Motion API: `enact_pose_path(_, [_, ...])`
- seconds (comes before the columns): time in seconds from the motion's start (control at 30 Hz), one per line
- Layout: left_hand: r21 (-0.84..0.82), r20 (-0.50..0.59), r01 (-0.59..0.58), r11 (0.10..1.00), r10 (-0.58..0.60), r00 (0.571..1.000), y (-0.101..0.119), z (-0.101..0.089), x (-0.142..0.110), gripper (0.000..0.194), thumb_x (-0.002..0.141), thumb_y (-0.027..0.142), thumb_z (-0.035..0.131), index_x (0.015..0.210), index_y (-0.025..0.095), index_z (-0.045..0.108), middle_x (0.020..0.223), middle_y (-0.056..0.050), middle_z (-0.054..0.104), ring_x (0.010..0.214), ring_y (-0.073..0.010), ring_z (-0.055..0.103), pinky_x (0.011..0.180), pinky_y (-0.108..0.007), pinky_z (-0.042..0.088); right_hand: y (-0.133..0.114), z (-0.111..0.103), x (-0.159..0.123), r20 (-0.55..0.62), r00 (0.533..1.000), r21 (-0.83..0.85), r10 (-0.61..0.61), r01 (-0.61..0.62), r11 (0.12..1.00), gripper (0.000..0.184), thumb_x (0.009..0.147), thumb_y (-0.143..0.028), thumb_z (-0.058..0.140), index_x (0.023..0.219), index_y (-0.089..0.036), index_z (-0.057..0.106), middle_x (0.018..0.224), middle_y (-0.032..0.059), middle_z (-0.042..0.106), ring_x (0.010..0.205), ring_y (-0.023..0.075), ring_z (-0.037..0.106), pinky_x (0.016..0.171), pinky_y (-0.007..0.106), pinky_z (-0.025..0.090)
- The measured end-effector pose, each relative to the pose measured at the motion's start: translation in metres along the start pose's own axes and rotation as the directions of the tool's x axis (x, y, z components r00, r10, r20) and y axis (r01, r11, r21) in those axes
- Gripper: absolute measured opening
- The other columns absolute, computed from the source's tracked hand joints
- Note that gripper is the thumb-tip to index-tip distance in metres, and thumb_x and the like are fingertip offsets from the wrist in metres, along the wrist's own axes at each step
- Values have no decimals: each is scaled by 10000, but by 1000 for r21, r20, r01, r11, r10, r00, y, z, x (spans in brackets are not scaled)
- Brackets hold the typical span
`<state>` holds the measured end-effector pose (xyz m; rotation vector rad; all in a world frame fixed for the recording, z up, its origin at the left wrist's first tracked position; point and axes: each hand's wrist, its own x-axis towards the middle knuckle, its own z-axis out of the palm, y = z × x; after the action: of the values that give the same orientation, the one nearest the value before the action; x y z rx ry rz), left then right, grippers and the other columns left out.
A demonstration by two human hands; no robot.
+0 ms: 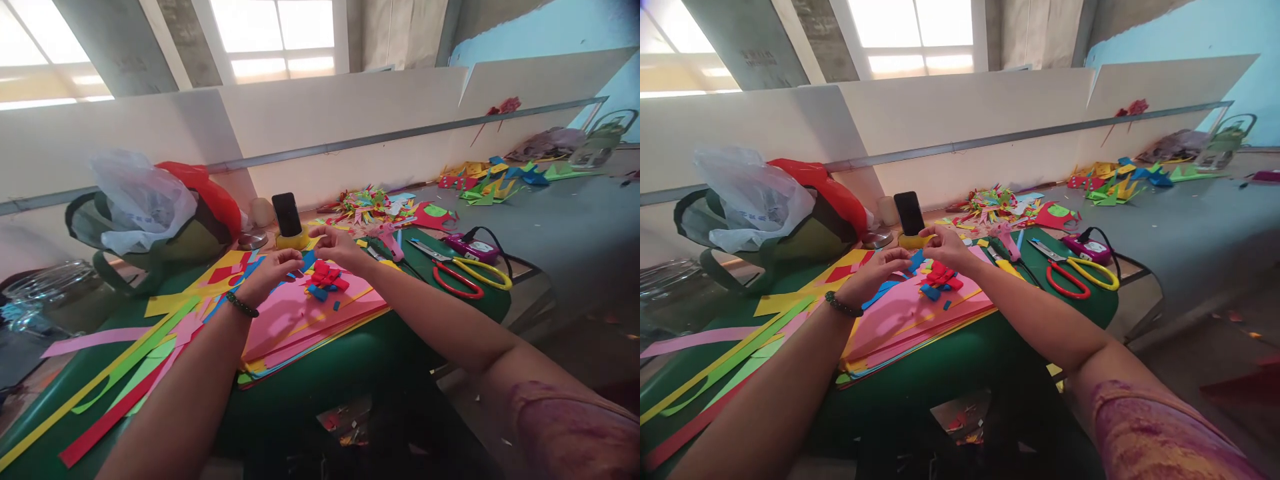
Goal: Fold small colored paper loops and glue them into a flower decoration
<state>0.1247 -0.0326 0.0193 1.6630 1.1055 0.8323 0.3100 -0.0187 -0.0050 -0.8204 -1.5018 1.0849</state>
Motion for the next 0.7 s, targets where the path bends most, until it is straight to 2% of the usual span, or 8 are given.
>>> enact_pose_path(0.1, [62,-136,5,998,4,991,-8,-14,7,301,577,432,690,727,178,630,732,-13,644,653,-145,590,597,-255,442,-2,-7,2,51,998,-62,30,-27,998,322,582,-118,565,899,-173,566,536,-81,515,493,87,449,502,216,337])
enact_pose_path(0.2, [255,-290,32,966,45,956,-21,-35,16,239,575,391,656,656,168,626,596,-3,599,560,-136,529,540,-253,398,-2,-11,0,148,986,-153,77,-54,987,316,589,-90,537,892,-168,576,533,-72,530,498,92,463,503,213,345])
enact_pose_path(0.3, [467,-298,90,880,61,952,-33,-50,22,208,609,346,599,676,160,663,552,-3,599,553,-156,525,521,-259,372,-3,-9,-5,290,939,-359,186,-74,930,318,615,-89,557,920,-164,608,578,-49,580,532,114,524,516,219,376])
enact_pose_path(0.37, [615,-271,123,779,62,961,-37,-54,24,213,629,321,571,703,164,694,601,-19,650,613,-183,571,547,-265,391,-4,-8,-8,313,926,-562,212,0,827,258,642,-114,603,892,-163,646,652,-15,633,601,132,571,544,223,386])
enact_pose_path(0.43, [733,-238,142,665,55,970,-38,-53,25,227,643,311,563,737,179,722,694,-34,705,707,-212,619,597,-271,422,-3,-7,-8,258,953,-728,158,84,681,170,677,-146,632,839,-167,677,738,15,675,676,144,593,574,226,379])
enact_pose_path(0.5, [794,-197,138,592,36,980,-38,-51,25,241,662,315,562,772,192,738,774,-41,736,779,-227,645,638,-271,443,-2,-8,-7,180,981,-800,66,108,590,109,727,-158,614,804,-168,690,778,29,688,708,147,596,596,231,375])
enact_pose_path(0.6, [817,-118,89,570,15,993,-41,-49,25,258,707,329,541,792,194,744,815,-36,749,803,-217,654,645,-260,453,2,-12,-2,65,994,-773,-84,103,626,134,779,-145,555,810,-159,685,756,32,670,693,139,585,628,235,393])
enact_pose_path(0.7, [812,-87,74,579,-4,996,-48,-48,27,271,738,329,524,801,185,745,820,-32,749,800,-207,654,655,-258,459,6,-16,2,-42,973,-711,-229,132,691,187,792,-156,542,931,-147,666,711,17,630,654,137,558,653,248,411])
